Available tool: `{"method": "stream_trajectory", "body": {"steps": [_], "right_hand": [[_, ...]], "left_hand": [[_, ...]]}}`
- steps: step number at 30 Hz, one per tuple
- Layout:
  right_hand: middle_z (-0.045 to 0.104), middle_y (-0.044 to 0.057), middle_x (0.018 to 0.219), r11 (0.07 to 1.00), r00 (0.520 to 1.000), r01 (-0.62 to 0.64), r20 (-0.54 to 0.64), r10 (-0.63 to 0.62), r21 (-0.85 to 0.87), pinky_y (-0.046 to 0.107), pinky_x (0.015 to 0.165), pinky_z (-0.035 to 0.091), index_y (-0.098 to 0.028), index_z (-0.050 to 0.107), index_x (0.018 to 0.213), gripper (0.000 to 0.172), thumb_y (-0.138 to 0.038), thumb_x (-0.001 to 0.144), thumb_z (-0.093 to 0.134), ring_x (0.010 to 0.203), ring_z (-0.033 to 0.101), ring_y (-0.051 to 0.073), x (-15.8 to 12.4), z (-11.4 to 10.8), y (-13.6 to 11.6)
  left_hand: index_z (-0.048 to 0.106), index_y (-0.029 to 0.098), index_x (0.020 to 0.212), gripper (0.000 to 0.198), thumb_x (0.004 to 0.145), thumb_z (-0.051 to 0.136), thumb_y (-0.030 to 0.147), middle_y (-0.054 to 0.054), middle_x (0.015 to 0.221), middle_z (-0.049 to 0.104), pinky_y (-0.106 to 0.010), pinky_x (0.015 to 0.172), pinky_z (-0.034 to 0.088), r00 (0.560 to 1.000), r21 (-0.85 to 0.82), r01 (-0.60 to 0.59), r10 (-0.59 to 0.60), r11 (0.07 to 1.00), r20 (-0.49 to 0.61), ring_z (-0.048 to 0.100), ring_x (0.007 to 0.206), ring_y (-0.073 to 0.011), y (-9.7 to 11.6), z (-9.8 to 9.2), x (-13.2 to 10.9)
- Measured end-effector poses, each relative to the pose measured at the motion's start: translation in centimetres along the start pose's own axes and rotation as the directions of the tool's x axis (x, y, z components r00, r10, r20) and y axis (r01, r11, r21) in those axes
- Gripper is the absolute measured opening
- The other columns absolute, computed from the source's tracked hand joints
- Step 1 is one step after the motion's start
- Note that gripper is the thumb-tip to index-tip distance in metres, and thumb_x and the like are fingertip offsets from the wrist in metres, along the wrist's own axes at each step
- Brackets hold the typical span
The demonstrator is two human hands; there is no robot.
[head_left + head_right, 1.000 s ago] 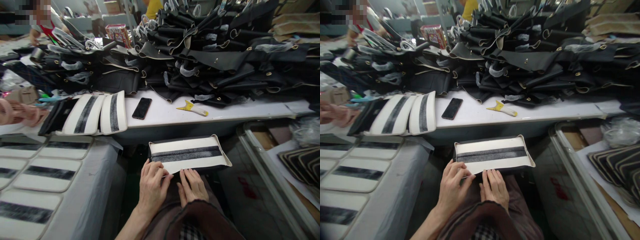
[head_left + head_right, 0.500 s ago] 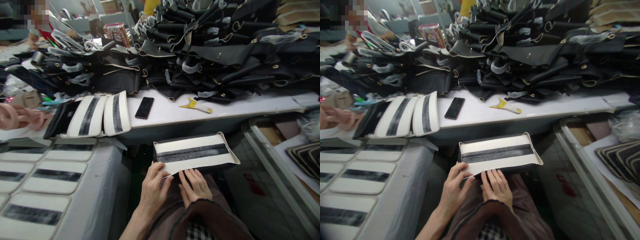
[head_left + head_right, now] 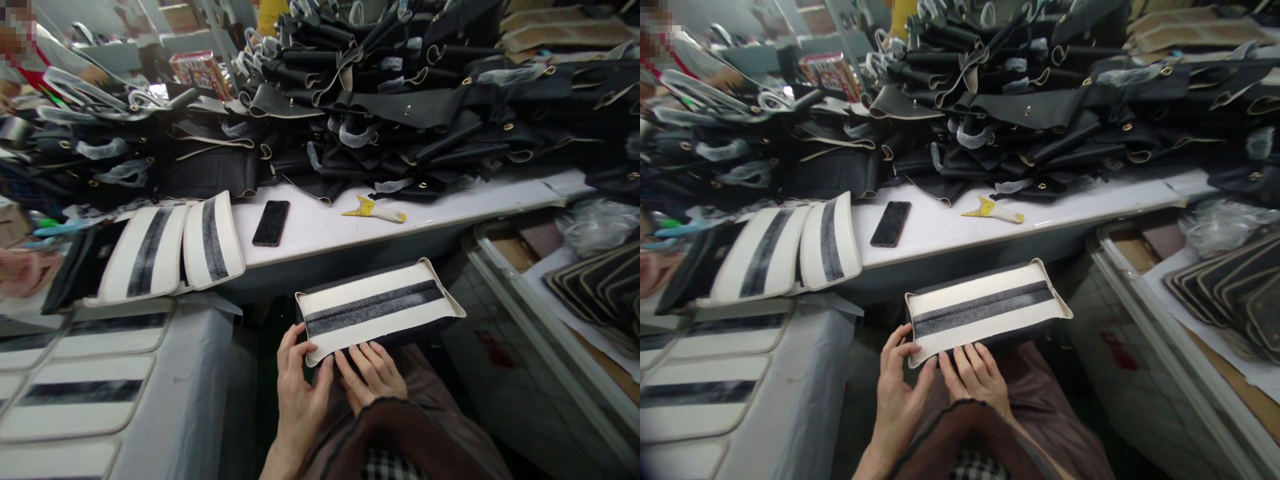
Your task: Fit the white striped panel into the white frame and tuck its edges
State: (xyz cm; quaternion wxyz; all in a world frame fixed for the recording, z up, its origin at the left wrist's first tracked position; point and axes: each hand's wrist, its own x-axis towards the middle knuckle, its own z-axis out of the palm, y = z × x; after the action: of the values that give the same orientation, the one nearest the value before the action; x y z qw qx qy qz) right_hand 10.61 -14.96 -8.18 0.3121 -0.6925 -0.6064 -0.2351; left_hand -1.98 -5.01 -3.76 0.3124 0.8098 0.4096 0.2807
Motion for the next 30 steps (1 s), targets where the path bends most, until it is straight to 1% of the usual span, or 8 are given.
{"method": "stream_trajectory", "body": {"steps": [3,6,10,14,19,22,27,30], "right_hand": [[0.071,0.005,0.102,0.999,1.000,0.012,-0.013,-0.012,-0.031,0.039,0.111,0.039,-0.023,0.070,0.115,0.027,-0.022,0.093,0.054,0.105,0.061,0.021,0.1,0.1,0.0],[0.072,0.004,0.099,0.999,0.999,0.021,-0.033,-0.022,-0.048,0.038,0.112,0.039,-0.023,0.070,0.115,0.028,-0.022,0.094,0.052,0.103,0.063,0.019,0.2,0.1,0.2],[0.074,0.000,0.094,0.998,0.996,0.006,-0.089,-0.011,-0.055,0.034,0.115,0.037,-0.021,0.073,0.106,0.022,-0.022,0.092,0.055,0.097,0.064,0.016,0.9,-0.2,0.8],[0.074,-0.002,0.092,1.000,0.992,0.008,-0.129,-0.007,0.012,0.028,0.115,0.037,-0.017,0.072,0.102,0.021,-0.019,0.093,0.053,0.095,0.065,0.013,1.4,-0.7,1.8],[0.074,-0.001,0.096,0.990,0.994,0.006,-0.109,0.009,0.137,0.024,0.109,0.045,-0.016,0.069,0.104,0.017,-0.014,0.089,0.060,0.096,0.065,0.012,0.3,-0.6,3.0],[0.073,0.000,0.099,0.978,0.997,-0.001,-0.075,0.017,0.210,0.023,0.102,0.051,-0.015,0.067,0.109,0.022,-0.014,0.088,0.061,0.099,0.065,0.014,-0.4,-1.4,4.2],[0.072,0.009,0.100,0.976,0.998,-0.036,-0.050,0.048,0.215,0.031,0.088,0.059,-0.009,0.062,0.117,0.033,-0.008,0.084,0.057,0.103,0.064,0.021,0.8,-6.0,8.9],[0.068,0.012,0.110,0.976,0.996,-0.089,-0.002,0.091,0.198,0.037,0.090,0.056,-0.009,0.058,0.125,0.043,-0.004,0.083,0.056,0.110,0.060,0.024,3.0,-8.4,13.1]], "left_hand": [[0.051,0.023,0.113,0.022,0.092,0.055,0.027,-0.011,0.152,0.032,-0.059,0.112,0.033,0.995,0.048,-0.001,-0.004,0.999,0.102,0.026,0.144,-0.0295,0.2,-0.6,1.0],[0.052,0.025,0.122,0.031,0.091,0.054,0.029,-0.008,0.160,0.017,-0.066,0.113,0.028,0.962,0.188,-0.161,0.111,0.969,0.248,0.012,0.148,-0.0333,-0.1,-1.5,2.8],[0.045,0.030,0.137,0.052,0.087,0.057,0.030,-0.007,0.162,0.014,-0.070,0.110,0.026,0.836,0.316,-0.477,0.312,0.820,0.451,0.012,0.147,-0.0372,-0.7,-1.7,6.2],[0.036,0.035,0.146,0.078,0.075,0.068,0.031,-0.005,0.161,0.016,-0.067,0.112,0.026,0.700,0.303,-0.638,0.370,0.707,0.611,0.016,0.146,-0.0376,-0.3,-0.8,9.3],[0.019,0.038,0.152,0.105,0.065,0.078,0.037,-0.003,0.161,0.013,-0.064,0.116,0.016,0.576,0.261,-0.686,0.287,0.679,0.766,0.013,0.147,-0.0350,1.8,1.0,11.6],[0.017,0.038,0.152,0.113,0.060,0.083,0.042,-0.002,0.161,0.009,-0.061,0.118,0.012,0.527,0.239,-0.678,0.233,0.695,0.817,0.009,0.148,-0.0338,3.3,2.2,12.4],[0.017,0.036,0.152,0.126,0.049,0.087,0.056,-0.005,0.161,0.005,-0.061,0.119,0.006,0.461,0.223,-0.617,0.117,0.754,0.880,0.004,0.148,-0.0354,5.6,3.7,13.5],[0.015,0.035,0.152,0.125,0.051,0.081,0.068,-0.007,0.161,0.004,-0.063,0.118,0.003,0.427,0.168,-0.585,0.125,0.794,0.896,0.002,0.147,-0.0359,6.4,4.7,14.0]]}}
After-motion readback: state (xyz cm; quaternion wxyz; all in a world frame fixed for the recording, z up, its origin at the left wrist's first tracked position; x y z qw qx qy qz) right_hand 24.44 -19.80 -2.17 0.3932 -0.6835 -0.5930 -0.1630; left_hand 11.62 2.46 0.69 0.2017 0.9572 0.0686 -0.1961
